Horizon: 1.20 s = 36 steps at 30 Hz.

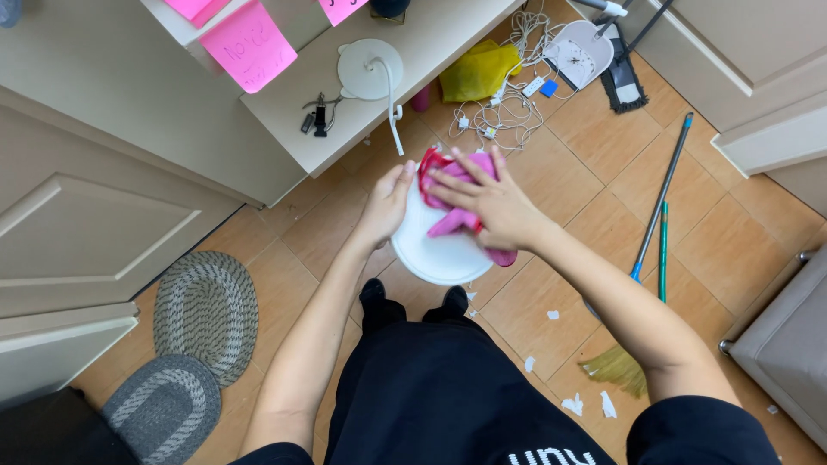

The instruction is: The person wipes a white lamp base with a pink cloth, then places it on a white shelf. They proceed to wipe the shelf surface and a power strip with the cloth. Finally, the person uses a long-handled duster to clean the floor area beneath the shelf.

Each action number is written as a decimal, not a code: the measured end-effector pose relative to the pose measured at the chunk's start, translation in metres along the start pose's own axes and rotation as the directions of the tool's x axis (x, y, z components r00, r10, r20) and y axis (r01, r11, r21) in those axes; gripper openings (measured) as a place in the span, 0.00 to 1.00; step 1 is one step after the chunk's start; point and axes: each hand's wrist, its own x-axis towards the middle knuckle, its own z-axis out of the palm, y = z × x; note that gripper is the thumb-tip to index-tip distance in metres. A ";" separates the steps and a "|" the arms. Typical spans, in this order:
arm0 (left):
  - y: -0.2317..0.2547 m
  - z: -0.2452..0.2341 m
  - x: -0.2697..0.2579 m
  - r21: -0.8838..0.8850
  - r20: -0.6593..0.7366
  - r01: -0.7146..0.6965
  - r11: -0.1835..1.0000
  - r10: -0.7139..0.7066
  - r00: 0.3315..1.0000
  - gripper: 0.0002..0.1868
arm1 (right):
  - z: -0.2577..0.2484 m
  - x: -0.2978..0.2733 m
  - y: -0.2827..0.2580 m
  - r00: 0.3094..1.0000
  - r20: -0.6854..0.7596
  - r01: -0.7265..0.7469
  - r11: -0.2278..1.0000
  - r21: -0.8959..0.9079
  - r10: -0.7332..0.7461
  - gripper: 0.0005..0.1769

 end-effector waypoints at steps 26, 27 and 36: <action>0.001 -0.018 -0.001 0.172 -0.049 -0.158 0.972 0.168 0.985 0.23 | 0.008 0.013 -0.032 0.996 -0.083 0.042 0.993 0.114 -0.033 0.42; 0.004 -0.019 -0.005 0.163 -0.040 -0.196 0.967 0.205 0.978 0.22 | 0.007 0.010 -0.037 0.993 -0.035 0.115 0.987 0.108 -0.112 0.40; -0.001 -0.017 -0.013 0.051 -0.212 -0.100 0.994 0.108 0.971 0.14 | 0.070 -0.008 -0.013 0.805 -0.592 0.244 0.892 0.381 0.032 0.18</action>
